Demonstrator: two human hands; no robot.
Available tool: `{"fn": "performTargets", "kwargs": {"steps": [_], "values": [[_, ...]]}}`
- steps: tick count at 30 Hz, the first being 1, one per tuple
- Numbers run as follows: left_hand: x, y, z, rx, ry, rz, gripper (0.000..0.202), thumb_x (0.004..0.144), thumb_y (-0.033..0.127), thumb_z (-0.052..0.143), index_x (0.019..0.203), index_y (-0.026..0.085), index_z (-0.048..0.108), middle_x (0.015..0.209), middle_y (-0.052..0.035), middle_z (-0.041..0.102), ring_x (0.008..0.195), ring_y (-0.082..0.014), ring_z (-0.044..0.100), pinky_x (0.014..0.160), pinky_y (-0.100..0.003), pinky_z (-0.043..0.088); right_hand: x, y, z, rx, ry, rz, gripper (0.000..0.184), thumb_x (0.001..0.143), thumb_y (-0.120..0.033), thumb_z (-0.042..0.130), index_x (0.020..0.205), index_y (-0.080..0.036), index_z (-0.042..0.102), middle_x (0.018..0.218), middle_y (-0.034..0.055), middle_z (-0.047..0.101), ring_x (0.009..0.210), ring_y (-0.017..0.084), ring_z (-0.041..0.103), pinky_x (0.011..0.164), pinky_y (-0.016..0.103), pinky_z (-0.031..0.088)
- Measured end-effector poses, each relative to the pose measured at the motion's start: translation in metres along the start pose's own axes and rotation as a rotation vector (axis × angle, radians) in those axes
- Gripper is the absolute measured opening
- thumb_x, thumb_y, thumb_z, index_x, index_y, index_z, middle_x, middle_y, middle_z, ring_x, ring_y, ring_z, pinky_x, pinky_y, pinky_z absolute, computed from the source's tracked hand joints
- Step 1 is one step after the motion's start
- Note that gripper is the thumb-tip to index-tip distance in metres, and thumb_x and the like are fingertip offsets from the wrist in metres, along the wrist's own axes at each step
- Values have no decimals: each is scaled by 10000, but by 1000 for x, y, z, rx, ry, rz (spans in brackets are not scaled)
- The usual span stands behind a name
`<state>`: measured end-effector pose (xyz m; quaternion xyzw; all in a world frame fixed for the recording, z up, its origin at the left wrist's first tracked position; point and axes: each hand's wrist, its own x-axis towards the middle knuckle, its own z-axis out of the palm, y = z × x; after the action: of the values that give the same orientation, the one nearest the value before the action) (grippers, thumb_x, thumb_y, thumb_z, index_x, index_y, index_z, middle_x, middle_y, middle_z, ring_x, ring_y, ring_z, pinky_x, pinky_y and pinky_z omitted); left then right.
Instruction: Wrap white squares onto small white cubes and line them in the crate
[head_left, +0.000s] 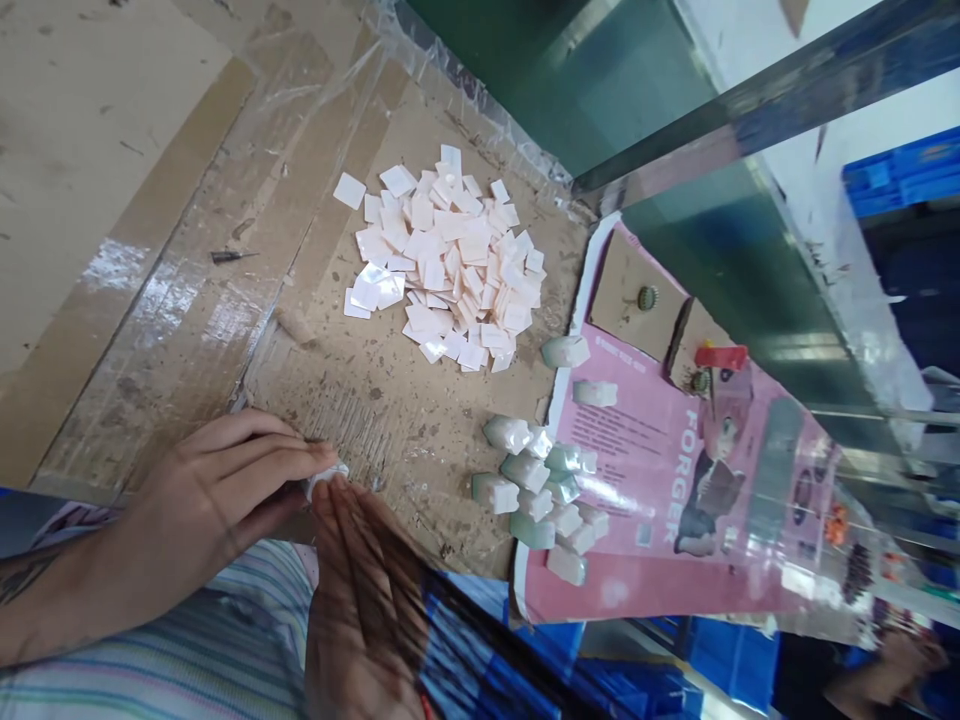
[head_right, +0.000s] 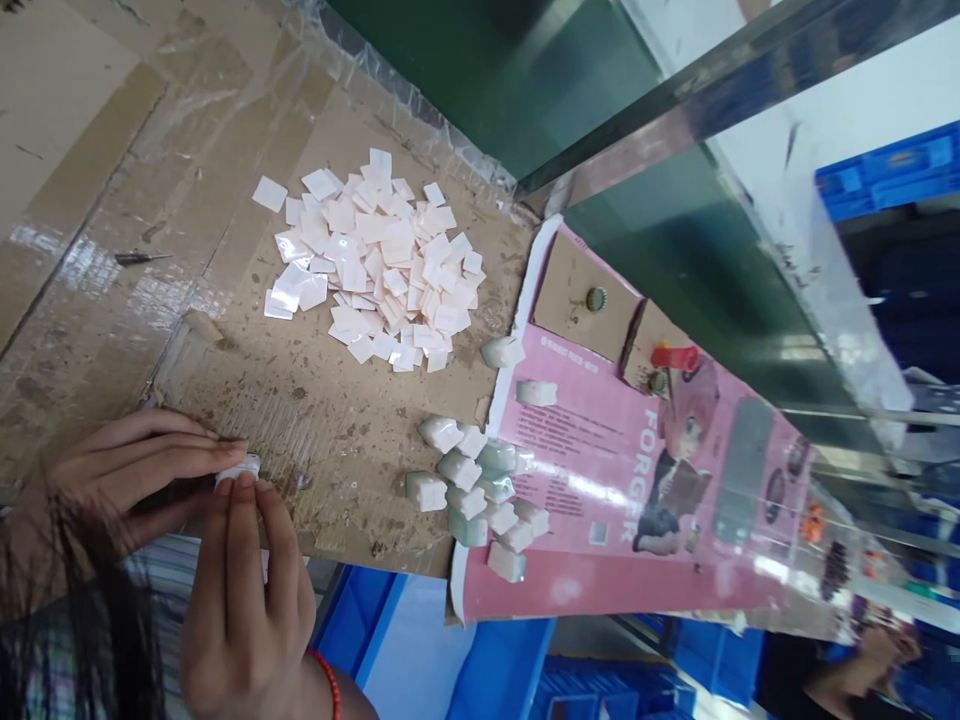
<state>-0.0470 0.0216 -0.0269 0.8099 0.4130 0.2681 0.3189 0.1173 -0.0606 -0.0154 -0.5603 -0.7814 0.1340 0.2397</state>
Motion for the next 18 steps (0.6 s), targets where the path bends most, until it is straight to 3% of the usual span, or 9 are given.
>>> {"fn": "performTargets", "kwargs": {"steps": [2,5,7,13,16,18], "values": [[0,0,1,-7,9,4,313,974,128,560,1274,221,568,1173,9,711,1083,-142,595,982,-230,522,5,0,-2,-94,70,-16,526,916,-15,399,1426,-51,525,1293,161,680,1316,312,571,1055,371,556],[-1,-1,4,-25,34,-6,268,997,205,547,1261,234,582,1159,-2,720,1082,-155,594,976,-259,527,14,0,-7,-254,123,-76,450,946,-29,371,1331,-5,604,1228,152,717,1273,256,613,1099,293,499],[0,-2,7,-40,49,-20,256,1001,241,545,1252,245,591,1147,-3,724,1072,-158,599,971,-268,526,19,1,-10,-306,125,-104,423,948,-33,373,1255,-37,664,1201,131,734,1228,237,644,1092,287,500],[2,-1,4,25,43,25,305,974,152,581,1274,210,581,1149,4,712,1086,-141,608,973,-243,540,25,8,-14,-354,130,-182,387,940,-54,392,1161,-39,709,1155,121,752,1141,215,678,1082,287,486],[-4,-1,-2,80,24,15,420,959,149,598,1363,236,524,1311,-17,645,1211,-169,596,1064,-309,532,21,9,-14,-358,110,-186,409,936,-50,372,1179,-39,701,1181,132,741,1185,225,655,1076,297,487],[-13,-1,-6,118,22,-8,436,972,185,567,1392,282,504,1346,19,619,1273,-191,584,1125,-382,497,17,9,-12,-353,102,-189,411,935,-51,380,1211,-26,683,1223,156,719,1212,241,642,1042,305,515]]}}
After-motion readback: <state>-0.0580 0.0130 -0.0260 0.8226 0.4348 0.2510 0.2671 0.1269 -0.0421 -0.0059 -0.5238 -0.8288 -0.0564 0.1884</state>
